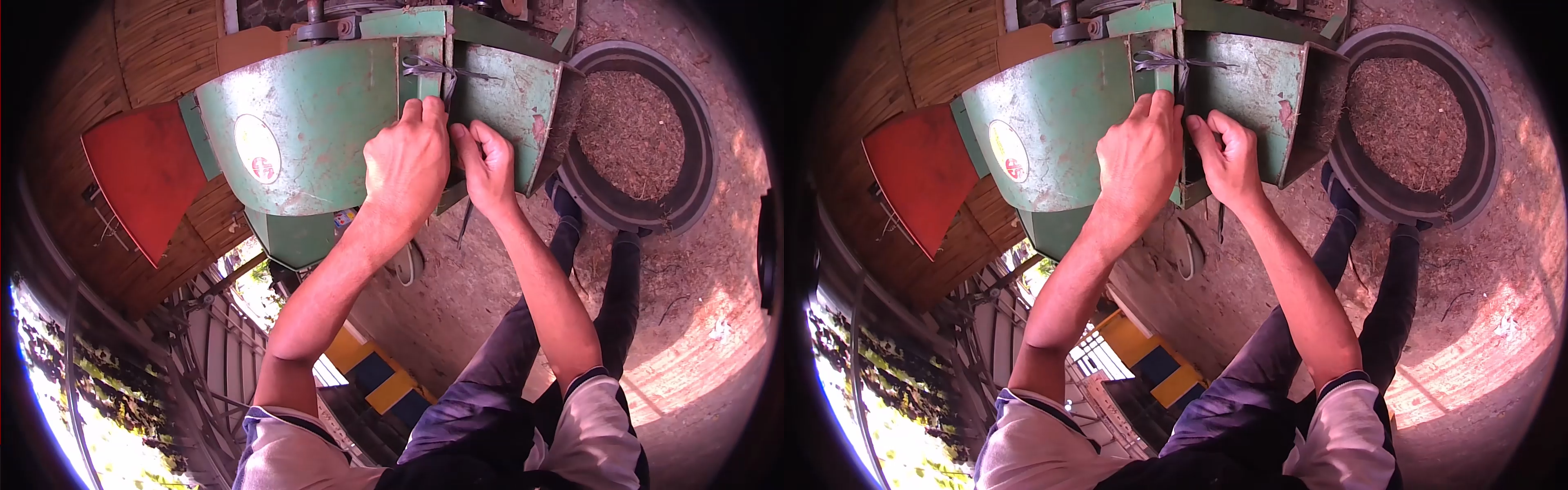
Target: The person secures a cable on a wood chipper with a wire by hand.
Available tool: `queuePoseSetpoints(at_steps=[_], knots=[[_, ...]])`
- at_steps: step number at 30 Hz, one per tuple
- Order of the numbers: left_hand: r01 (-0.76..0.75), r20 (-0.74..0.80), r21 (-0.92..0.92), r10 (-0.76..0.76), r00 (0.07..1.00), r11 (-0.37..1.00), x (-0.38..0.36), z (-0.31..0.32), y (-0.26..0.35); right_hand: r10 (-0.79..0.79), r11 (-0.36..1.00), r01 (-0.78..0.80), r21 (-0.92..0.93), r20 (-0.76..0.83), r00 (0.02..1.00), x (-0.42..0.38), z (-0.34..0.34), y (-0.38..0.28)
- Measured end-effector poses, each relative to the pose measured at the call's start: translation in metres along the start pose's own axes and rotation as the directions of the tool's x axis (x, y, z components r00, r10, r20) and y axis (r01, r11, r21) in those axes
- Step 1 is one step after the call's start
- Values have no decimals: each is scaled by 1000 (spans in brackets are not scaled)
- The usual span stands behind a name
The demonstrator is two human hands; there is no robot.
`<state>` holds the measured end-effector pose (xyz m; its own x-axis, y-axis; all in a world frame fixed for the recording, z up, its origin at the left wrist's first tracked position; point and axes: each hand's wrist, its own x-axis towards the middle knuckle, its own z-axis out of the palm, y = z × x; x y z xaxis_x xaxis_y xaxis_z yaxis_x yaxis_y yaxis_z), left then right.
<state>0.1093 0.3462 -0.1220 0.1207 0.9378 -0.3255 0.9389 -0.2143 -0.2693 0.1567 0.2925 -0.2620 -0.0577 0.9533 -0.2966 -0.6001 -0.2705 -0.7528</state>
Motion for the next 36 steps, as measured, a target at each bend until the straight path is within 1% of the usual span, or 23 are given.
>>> queuePoseSetpoints(at_steps=[2,4,6,9,11,12,13,14,15,16,17,19,20,22,23,24,25,26,29,30,32,33,36], knots=[[122,56,64,-126,991,990,-3,-6,9,42,999,-42,28,2,999,-8,-1,2],[88,73,96,-95,993,992,-5,0,6,176,937,-166,307,-8,984,-11,-1,-6],[49,103,131,-63,993,990,-6,3,2,175,927,-169,335,13,984,-14,-5,-7],[20,96,74,-27,995,997,-5,4,-5,175,919,-177,352,39,984,-13,-9,-6],[-13,33,-40,14,999,999,-5,5,-11,172,924,-174,341,36,984,-7,-8,-5],[-13,35,-39,14,999,999,-5,4,-13,-10,990,8,141,11,1000,-1,-4,-10],[-23,13,-88,24,1000,996,-4,1,-15,-192,979,193,-67,27,981,3,-3,-16],[-35,-11,-137,34,999,990,-3,0,-16,-76,985,97,-144,142,987,3,-12,-25],[-35,-8,-138,34,999,990,-4,-1,-14,-70,970,114,-215,203,977,4,-18,-29],[-1,11,-65,1,1000,998,-4,-2,-13,-61,950,137,-281,264,963,6,-21,-32],[33,29,9,-33,999,999,-4,-4,-12,-58,951,134,-279,264,963,6,-23,-35],[49,62,60,-53,997,997,1,-4,-7,-139,820,338,-461,414,900,7,-24,-44],[69,94,108,-79,992,992,1,-5,-5,-138,822,337,-459,414,900,8,-26,-50],[59,102,98,-69,992,993,-2,-4,-6,257,733,202,-650,539,802,17,-31,-67],[52,117,85,-62,991,995,-6,-4,-7,257,736,199,-647,540,802,17,-33,-63],[51,117,90,-61,991,995,-6,-4,-6,223,788,208,-579,583,781,19,-36,-56],[74,154,82,-86,984,994,-7,-5,-5,187,837,211,-506,625,758,18,-38,-50],[101,189,75,-113,975,992,-9,-6,-5,185,840,210,-500,628,756,15,-38,-44],[109,198,43,-116,973,993,-17,-2,-7,46,900,284,-332,717,695,20,-48,-30],[104,192,27,-108,976,994,-21,0,-7,47,901,281,-331,719,694,23,-49,-33],[99,187,30,-103,977,995,-25,3,-7,201,916,150,-373,748,633,33,-52,-41],[107,191,26,-110,975,994,-26,4,-6,151,927,169,-334,748,646,34,-49,-41],[115,196,9,-115,974,993,-27,5,-7,200,897,171,-407,721,664,37,-43,-48]])
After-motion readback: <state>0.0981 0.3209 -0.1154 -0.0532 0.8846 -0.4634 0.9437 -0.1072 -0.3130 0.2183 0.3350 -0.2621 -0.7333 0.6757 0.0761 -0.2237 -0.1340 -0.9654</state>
